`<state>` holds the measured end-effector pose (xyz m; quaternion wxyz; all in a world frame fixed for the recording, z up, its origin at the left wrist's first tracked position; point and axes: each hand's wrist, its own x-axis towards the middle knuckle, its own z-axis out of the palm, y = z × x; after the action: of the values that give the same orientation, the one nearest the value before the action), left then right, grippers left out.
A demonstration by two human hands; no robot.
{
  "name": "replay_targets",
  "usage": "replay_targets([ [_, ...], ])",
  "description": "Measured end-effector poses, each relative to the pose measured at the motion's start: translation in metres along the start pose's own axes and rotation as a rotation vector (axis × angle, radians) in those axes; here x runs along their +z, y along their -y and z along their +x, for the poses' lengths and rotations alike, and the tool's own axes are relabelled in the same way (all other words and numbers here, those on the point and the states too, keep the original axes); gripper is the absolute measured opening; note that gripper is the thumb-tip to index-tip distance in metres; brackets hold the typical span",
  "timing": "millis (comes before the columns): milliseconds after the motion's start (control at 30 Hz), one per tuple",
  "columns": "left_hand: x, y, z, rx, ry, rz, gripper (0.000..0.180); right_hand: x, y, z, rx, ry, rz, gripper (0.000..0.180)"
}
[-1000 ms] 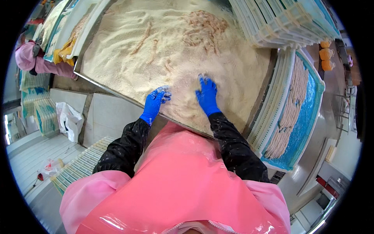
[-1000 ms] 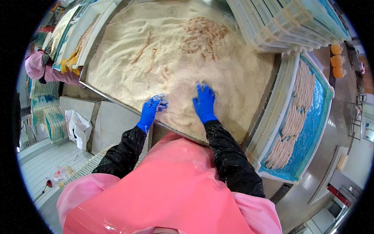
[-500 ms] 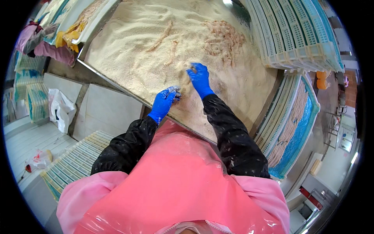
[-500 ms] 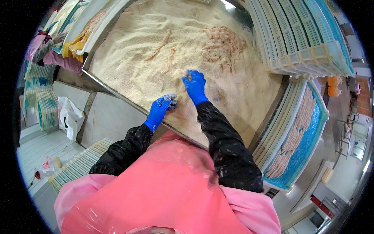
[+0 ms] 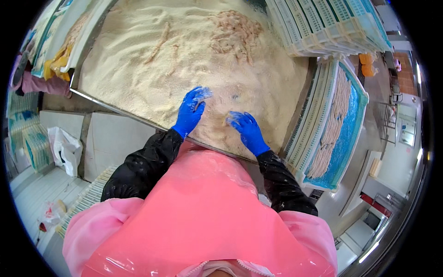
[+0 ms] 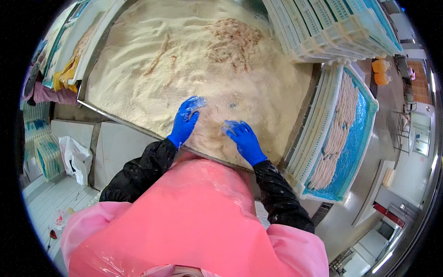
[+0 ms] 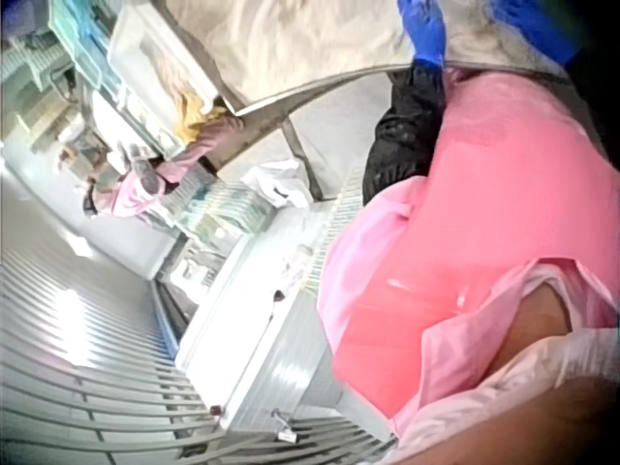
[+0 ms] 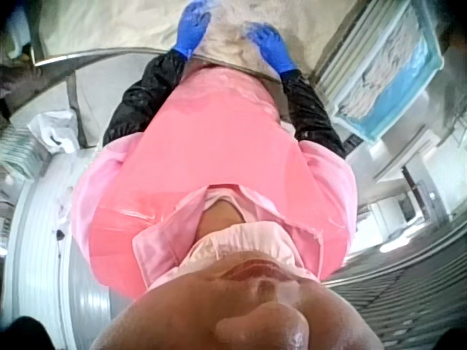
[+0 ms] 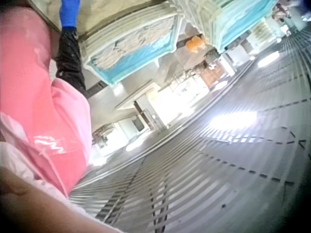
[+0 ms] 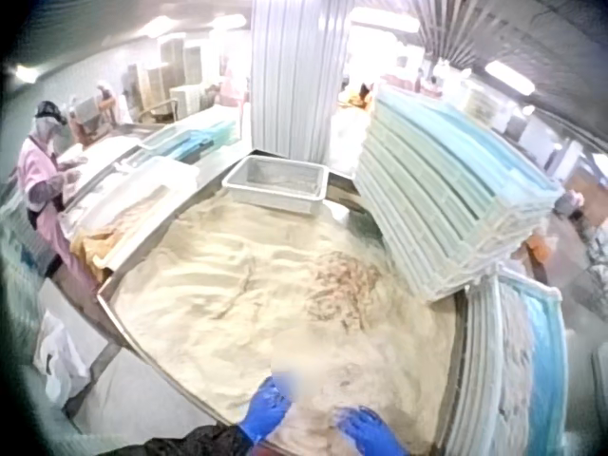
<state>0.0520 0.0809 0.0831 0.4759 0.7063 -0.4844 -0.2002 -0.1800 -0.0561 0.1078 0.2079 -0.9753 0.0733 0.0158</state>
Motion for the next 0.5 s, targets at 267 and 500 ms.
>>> replay_targets([
  [267, 0.091, 0.016, 0.02, -0.443, -0.093, -0.768, 0.043, 0.074, 0.014, 0.048, 0.712, -0.745, 0.71, 0.055],
  [500, 0.079, -0.068, 0.052, -0.56, 0.395, -1.98, 0.043, 0.071, 0.009, 0.073, 0.64, -0.661, 0.621, 0.054],
])
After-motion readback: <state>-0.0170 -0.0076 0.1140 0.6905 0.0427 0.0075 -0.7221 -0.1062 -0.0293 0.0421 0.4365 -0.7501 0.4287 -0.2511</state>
